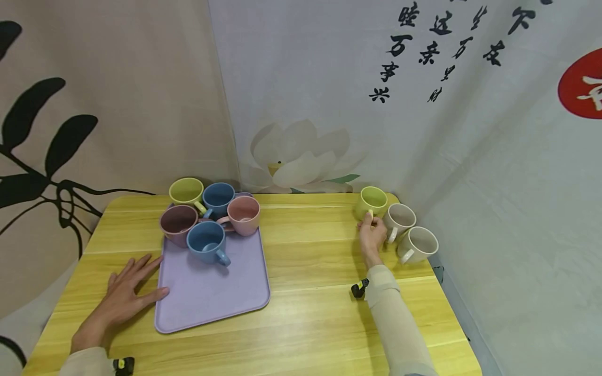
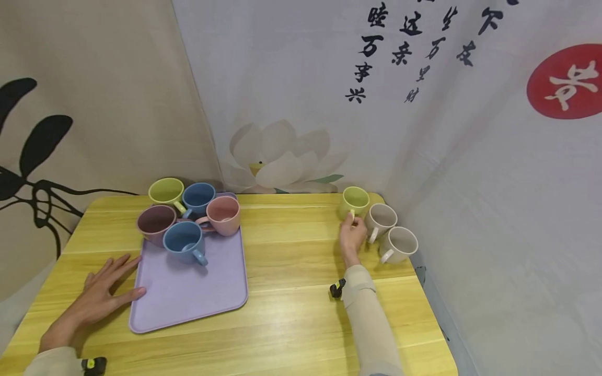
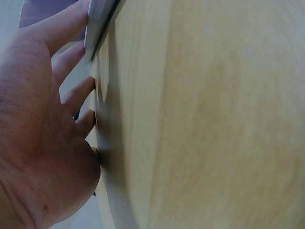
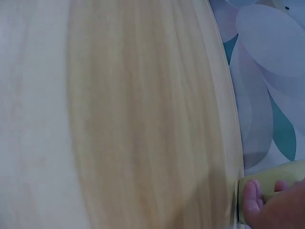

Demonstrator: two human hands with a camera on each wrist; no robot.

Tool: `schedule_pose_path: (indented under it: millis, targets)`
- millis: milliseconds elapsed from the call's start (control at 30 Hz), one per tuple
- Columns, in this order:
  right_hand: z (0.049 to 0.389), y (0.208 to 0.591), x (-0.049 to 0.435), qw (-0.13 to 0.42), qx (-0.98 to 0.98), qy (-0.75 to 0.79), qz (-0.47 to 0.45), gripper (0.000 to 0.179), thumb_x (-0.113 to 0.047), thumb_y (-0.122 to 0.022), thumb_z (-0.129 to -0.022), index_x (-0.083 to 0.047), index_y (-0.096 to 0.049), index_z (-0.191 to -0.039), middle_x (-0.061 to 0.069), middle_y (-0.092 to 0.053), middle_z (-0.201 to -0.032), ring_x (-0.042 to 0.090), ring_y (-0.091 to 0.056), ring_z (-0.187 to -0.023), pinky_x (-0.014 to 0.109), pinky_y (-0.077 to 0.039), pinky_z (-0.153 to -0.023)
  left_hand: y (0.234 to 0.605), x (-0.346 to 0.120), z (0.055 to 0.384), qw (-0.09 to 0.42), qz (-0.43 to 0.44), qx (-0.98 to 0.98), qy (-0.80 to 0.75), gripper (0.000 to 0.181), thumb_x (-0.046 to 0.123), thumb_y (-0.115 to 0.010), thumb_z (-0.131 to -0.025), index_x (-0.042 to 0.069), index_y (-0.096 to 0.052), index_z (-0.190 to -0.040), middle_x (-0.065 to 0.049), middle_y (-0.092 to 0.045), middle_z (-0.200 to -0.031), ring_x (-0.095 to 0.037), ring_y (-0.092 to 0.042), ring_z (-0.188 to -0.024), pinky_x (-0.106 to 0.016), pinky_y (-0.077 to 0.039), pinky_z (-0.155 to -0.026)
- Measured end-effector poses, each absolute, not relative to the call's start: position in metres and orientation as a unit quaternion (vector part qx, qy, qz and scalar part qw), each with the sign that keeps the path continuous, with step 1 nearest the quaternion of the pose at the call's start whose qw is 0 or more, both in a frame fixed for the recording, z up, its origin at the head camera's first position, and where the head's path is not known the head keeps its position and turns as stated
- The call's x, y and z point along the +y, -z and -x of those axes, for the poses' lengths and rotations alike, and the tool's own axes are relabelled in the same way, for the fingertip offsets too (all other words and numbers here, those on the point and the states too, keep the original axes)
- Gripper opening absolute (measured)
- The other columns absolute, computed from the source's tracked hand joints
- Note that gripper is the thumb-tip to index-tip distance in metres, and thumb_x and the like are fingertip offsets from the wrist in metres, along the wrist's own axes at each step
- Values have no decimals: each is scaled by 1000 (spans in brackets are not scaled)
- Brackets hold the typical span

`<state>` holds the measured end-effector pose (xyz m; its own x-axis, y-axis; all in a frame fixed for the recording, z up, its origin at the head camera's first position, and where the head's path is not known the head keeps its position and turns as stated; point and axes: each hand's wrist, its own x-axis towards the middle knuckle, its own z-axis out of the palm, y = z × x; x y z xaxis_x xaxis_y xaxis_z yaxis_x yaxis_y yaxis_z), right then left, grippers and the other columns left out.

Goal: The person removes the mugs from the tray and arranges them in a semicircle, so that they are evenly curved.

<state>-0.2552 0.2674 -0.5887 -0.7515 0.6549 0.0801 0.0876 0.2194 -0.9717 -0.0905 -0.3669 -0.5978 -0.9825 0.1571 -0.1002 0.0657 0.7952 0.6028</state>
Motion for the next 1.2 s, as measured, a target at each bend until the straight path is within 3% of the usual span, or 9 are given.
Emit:
schedule_pose_path:
  millis: [167, 233, 600, 767, 833, 933, 1033, 1200]
  targets:
    - [258, 590, 271, 250, -734, -571, 271, 27, -30, -65, -115, -10, -68, -96, -13, -70, -68, -6, -65, -60, 11, -49, -65, 599, -367, 90, 68, -63, 943, -318, 94, 49, -80, -103, 12, -35, -177, -39, -18, -183, -75, 0, -166, -98, 9, -120]
    - [259, 591, 272, 251, -732, -570, 277, 27, -30, -64, -115, -11, -68, -96, -13, -70, -68, -5, -65, -60, 11, -49, -66, 599, -368, 91, 67, -64, 943, -319, 94, 49, -80, -103, 12, -35, -178, -39, -18, -183, -75, 0, -166, -98, 10, -120]
    - [258, 587, 271, 247, -722, -581, 284, 24, -29, -60, -117, -8, -68, -107, 15, -80, -95, 9, -74, -75, 11, -54, -67, 600, -367, 90, 74, -61, 943, -320, 95, 50, -79, -104, 12, -34, -178, -39, -16, -183, -74, 3, -166, -98, 11, -120]
    - [254, 586, 269, 245, -736, -561, 289, 21, -28, -61, -116, -9, -67, -111, 2, -77, -89, 18, -72, -90, 24, -52, -88, 598, -367, 91, 74, -61, 943, -320, 95, 51, -78, -104, 12, -33, -178, -39, -16, -183, -74, 3, -166, -98, 11, -121]
    - [252, 586, 268, 246, -745, -548, 291, 21, -28, -62, -115, -8, -67, -114, 1, -78, -90, 29, -72, -101, 32, -49, -95, 598, -367, 91, 75, -60, 943, -319, 95, 51, -78, -104, 12, -33, -178, -39, -15, -183, -74, 3, -166, -98, 11, -121]
    - [249, 587, 266, 246, -751, -542, 286, 25, -28, -62, -114, -5, -66, -121, 12, -81, -101, 39, -71, -111, 38, -49, -99, 598, -367, 91, 75, -59, 943, -318, 95, 52, -77, -104, 12, -33, -178, -40, -15, -183, -74, 3, -166, -98, 11, -121]
    - [246, 588, 265, 240, -755, -545, 274, 31, -27, -62, -114, -2, -65, -131, 23, -78, -118, 40, -71, -114, 39, -50, -98, 598, -366, 91, 75, -58, 944, -316, 95, 53, -77, -104, 12, -32, -178, -40, -15, -183, -74, 3, -166, -97, 12, -121]
    - [241, 589, 265, 229, -758, -555, 254, 41, -27, -63, -114, -1, -60, -146, 24, -68, -138, 35, -65, -119, 38, -49, -101, 598, -366, 91, 74, -60, 944, -317, 95, 52, -77, -104, 12, -33, -178, -40, -16, -183, -75, 3, -166, -98, 11, -121]
